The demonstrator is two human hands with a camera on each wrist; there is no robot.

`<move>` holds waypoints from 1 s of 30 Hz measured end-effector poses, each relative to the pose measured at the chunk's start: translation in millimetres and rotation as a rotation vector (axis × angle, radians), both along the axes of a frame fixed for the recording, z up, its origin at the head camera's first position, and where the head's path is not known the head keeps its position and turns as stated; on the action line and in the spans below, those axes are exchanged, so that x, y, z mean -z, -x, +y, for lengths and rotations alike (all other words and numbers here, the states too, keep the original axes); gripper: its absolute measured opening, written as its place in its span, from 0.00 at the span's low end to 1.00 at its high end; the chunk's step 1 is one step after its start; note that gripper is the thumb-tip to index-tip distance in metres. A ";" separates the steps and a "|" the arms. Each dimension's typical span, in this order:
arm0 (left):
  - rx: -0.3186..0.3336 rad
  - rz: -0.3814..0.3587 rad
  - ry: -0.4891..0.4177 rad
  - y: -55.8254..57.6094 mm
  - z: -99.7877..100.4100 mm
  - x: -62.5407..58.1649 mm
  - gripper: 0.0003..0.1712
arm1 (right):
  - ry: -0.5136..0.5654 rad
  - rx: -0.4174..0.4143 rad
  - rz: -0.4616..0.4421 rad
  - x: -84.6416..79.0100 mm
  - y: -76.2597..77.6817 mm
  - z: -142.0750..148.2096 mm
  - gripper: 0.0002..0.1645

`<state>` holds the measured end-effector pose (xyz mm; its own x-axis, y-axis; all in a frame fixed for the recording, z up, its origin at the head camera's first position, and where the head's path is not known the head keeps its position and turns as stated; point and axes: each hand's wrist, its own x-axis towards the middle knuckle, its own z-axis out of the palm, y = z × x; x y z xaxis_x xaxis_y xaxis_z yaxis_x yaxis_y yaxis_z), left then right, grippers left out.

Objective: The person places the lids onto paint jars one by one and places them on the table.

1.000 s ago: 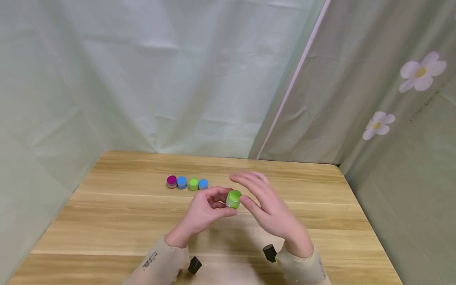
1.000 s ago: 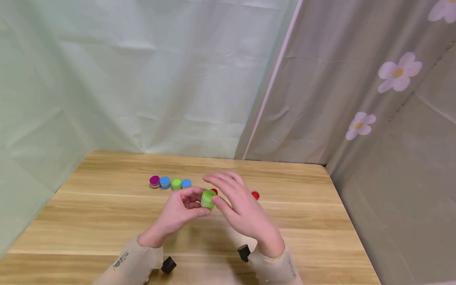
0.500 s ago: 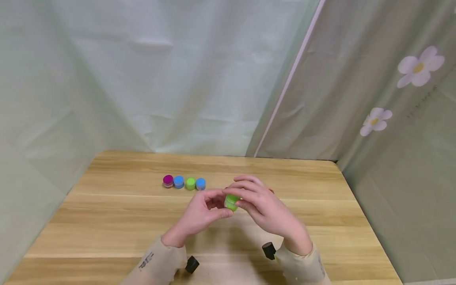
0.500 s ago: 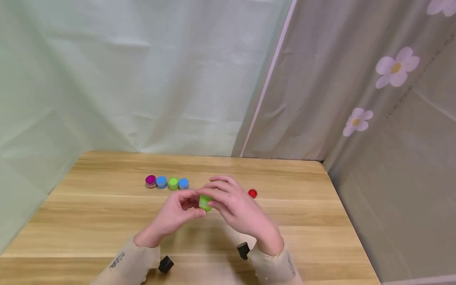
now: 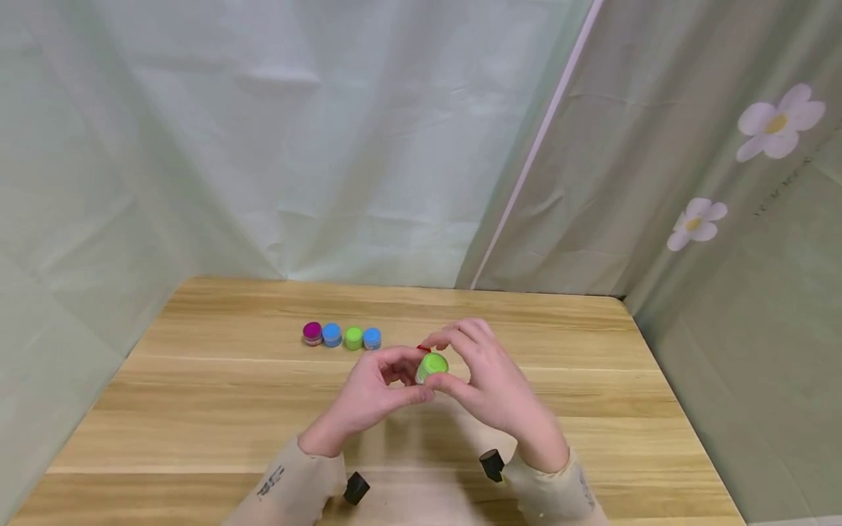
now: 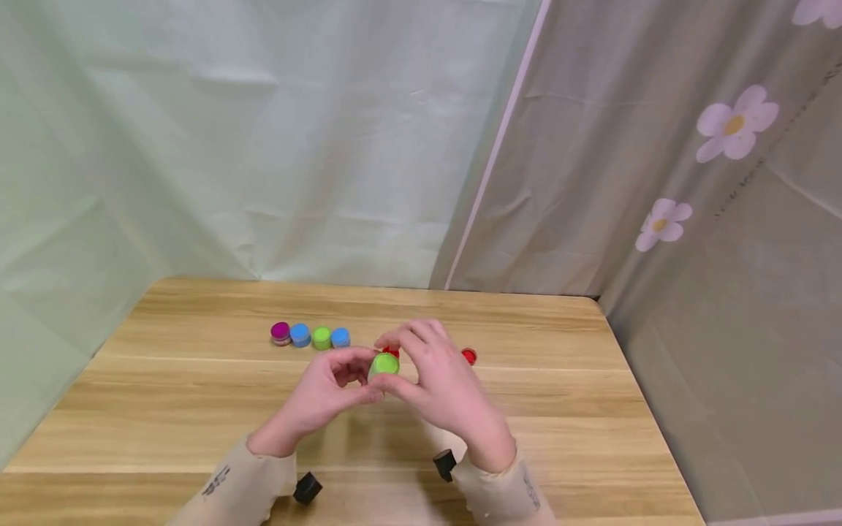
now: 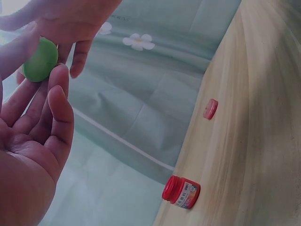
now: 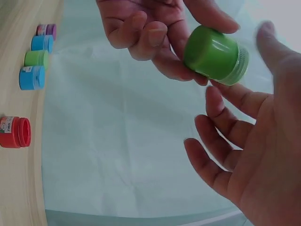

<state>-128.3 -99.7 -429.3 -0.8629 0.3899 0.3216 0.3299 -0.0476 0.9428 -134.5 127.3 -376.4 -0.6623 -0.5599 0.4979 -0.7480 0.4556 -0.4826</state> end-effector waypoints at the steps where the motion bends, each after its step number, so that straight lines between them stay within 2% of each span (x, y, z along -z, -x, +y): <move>1: -0.005 -0.006 0.001 -0.1 0.0 -0.4 0.21 | 0.003 -0.005 -0.006 -0.5 -0.3 1.0 0.22; 11: -0.026 -0.040 0.004 0.6 -3.7 -2.0 0.20 | -0.024 -0.191 0.090 -5.1 4.0 8.2 0.24; 17: -0.004 -0.056 -0.008 0.8 -6.0 -4.6 0.22 | -0.001 -0.249 0.145 -4.9 5.8 8.3 0.23; 22: 0.013 -0.045 -0.009 0.8 -6.7 -6.1 0.23 | 0.006 -0.258 0.156 -3.9 6.3 8.4 0.21; 30: 0.022 -0.036 0.003 0.9 -7.2 -4.6 0.21 | -0.031 -0.180 0.140 -3.3 4.1 7.7 0.20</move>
